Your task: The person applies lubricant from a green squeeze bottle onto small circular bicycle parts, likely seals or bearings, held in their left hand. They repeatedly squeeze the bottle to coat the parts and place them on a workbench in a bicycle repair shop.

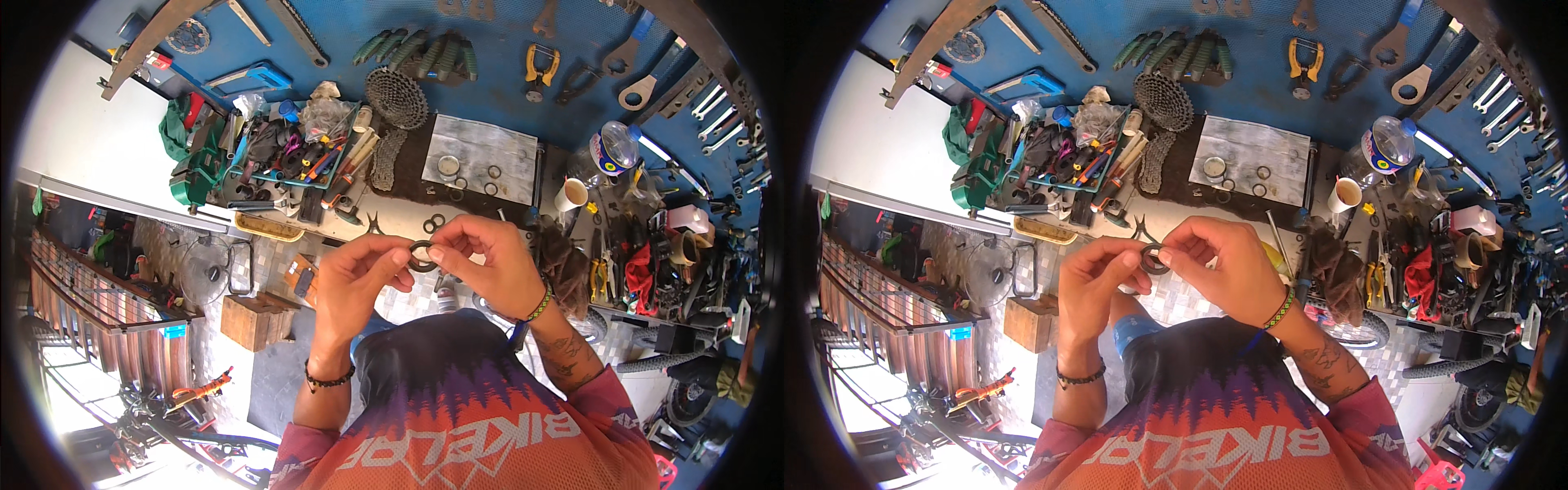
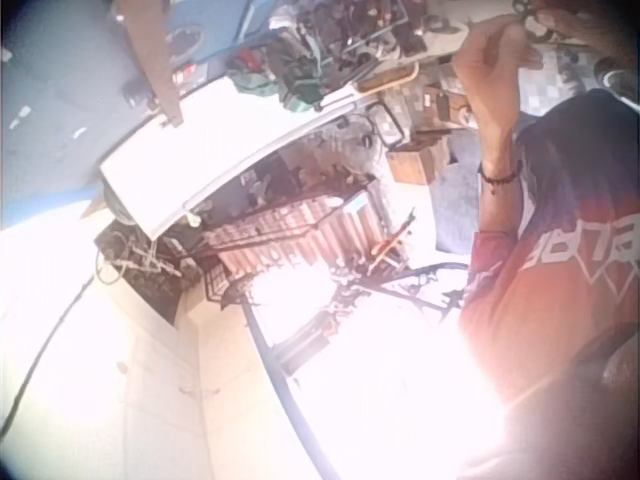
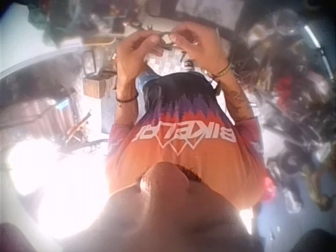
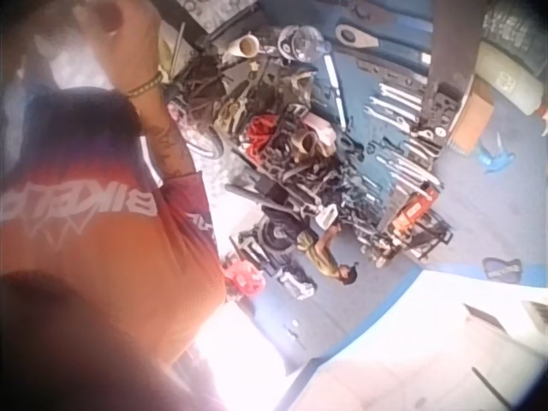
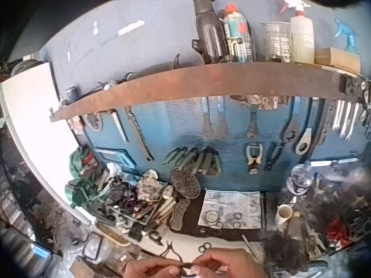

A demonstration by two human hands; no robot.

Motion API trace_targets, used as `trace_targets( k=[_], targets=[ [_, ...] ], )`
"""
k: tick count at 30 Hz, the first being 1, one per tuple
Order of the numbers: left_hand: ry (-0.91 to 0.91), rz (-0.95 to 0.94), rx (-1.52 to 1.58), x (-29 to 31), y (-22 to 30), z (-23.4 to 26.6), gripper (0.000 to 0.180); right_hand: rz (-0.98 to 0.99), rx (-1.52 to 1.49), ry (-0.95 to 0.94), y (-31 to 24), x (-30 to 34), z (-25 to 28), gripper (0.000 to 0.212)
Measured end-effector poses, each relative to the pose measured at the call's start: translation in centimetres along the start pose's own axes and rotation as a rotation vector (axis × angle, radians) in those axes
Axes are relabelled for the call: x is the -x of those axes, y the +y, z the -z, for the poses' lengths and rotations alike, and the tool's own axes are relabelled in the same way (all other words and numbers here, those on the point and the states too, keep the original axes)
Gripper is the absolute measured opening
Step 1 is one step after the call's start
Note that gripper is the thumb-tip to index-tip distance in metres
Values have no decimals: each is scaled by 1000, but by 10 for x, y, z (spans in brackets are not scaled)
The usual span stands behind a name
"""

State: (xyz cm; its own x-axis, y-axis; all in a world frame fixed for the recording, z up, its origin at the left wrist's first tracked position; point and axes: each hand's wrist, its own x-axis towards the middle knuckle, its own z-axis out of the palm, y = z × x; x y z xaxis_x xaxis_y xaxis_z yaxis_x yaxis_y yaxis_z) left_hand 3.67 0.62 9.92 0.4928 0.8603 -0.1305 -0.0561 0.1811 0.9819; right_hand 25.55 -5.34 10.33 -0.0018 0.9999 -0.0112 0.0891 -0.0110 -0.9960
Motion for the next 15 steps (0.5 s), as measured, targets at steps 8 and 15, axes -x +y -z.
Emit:
trace_targets(
  k=[8, 15],
  targets=[
    [-61, 51, -87, -7, 18, 3, 18, 36, 103, -75, -18, -16, 8, 21],
    [-11, -42, -90, -3, 16, -4, 17, 76, 176, -103, -29, -21, 8, 23]
  ],
)
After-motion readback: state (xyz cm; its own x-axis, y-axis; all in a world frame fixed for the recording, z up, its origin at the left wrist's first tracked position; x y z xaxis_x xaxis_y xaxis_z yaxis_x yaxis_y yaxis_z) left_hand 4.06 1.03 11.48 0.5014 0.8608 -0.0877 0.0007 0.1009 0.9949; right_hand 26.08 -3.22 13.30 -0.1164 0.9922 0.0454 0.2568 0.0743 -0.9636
